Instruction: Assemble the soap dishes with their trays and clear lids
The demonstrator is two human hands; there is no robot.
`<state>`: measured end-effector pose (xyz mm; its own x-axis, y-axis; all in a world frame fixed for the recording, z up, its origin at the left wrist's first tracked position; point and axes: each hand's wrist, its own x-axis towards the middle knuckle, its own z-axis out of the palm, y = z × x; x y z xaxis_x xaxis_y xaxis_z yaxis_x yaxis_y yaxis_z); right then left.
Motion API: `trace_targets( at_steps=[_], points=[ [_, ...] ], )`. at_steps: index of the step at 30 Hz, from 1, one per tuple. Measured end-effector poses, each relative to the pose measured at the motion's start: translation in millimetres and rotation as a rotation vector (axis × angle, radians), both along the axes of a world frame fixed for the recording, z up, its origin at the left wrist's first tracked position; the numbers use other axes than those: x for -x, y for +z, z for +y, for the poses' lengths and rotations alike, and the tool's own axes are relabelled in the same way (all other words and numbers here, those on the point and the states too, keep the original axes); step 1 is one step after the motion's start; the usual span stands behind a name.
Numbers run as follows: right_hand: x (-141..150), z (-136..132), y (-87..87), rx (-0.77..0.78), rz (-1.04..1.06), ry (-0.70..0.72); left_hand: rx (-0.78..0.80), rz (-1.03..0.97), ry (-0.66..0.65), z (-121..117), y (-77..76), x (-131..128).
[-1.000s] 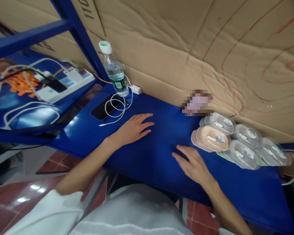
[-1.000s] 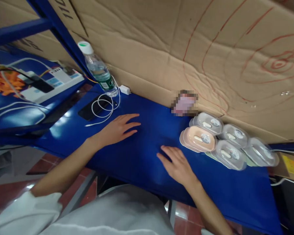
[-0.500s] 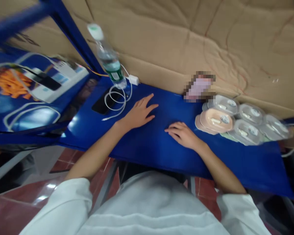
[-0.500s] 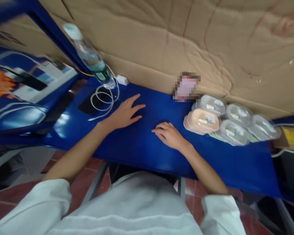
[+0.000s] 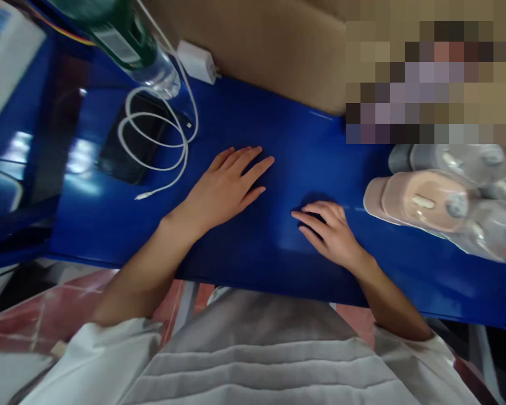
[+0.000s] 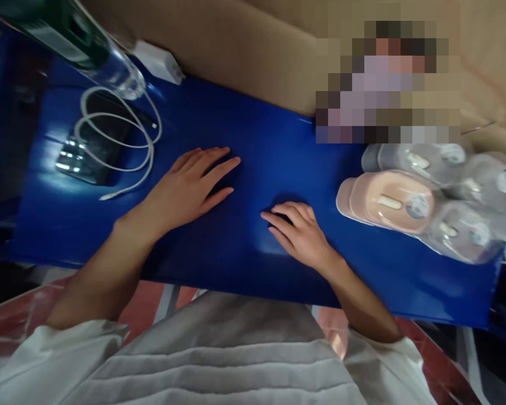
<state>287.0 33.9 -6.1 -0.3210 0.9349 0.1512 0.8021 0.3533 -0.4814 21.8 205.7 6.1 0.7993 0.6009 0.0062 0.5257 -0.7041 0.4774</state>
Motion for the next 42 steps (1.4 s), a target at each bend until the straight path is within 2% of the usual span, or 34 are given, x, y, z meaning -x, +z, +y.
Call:
trace_targets(
  at_steps=[4,8,12,18,25,28,32,35,38,42],
  points=[
    [-3,3,3.9,0.079,0.008,-0.001,0.169,0.052,0.056,7,7.5,2],
    [-7,4,6.9,0.095,0.037,0.007,0.224,0.105,0.094,14,12.4,6],
    [-9,2,6.3,0.125,0.028,0.008,0.170,0.102,0.076,15,15.0,6],
    [-6,1,3.2,0.072,0.032,0.015,-0.049,0.075,-0.001,12,16.0,7],
    [-6,-2,0.8,0.034,-0.006,0.033,0.043,-0.017,0.016,-4,26.7,-1],
    [-6,-2,0.2,0.033,-0.007,0.038,0.056,-0.040,-0.009,-6,22.5,-3],
    [-5,-2,-0.4,0.008,-0.024,0.041,0.044,-0.079,-0.025,-1,8.8,-3],
    [-4,-3,-1.0,-0.010,-0.031,0.039,-0.030,-0.088,-0.050,0,0.8,-2],
    [-3,-4,-2.5,-0.038,-0.039,0.041,-0.123,-0.083,-0.134,-4,-3.1,-3],
    [-3,-4,-4.6,-0.063,-0.039,0.040,-0.155,-0.067,-0.186,-10,-4.9,-4]
  ],
)
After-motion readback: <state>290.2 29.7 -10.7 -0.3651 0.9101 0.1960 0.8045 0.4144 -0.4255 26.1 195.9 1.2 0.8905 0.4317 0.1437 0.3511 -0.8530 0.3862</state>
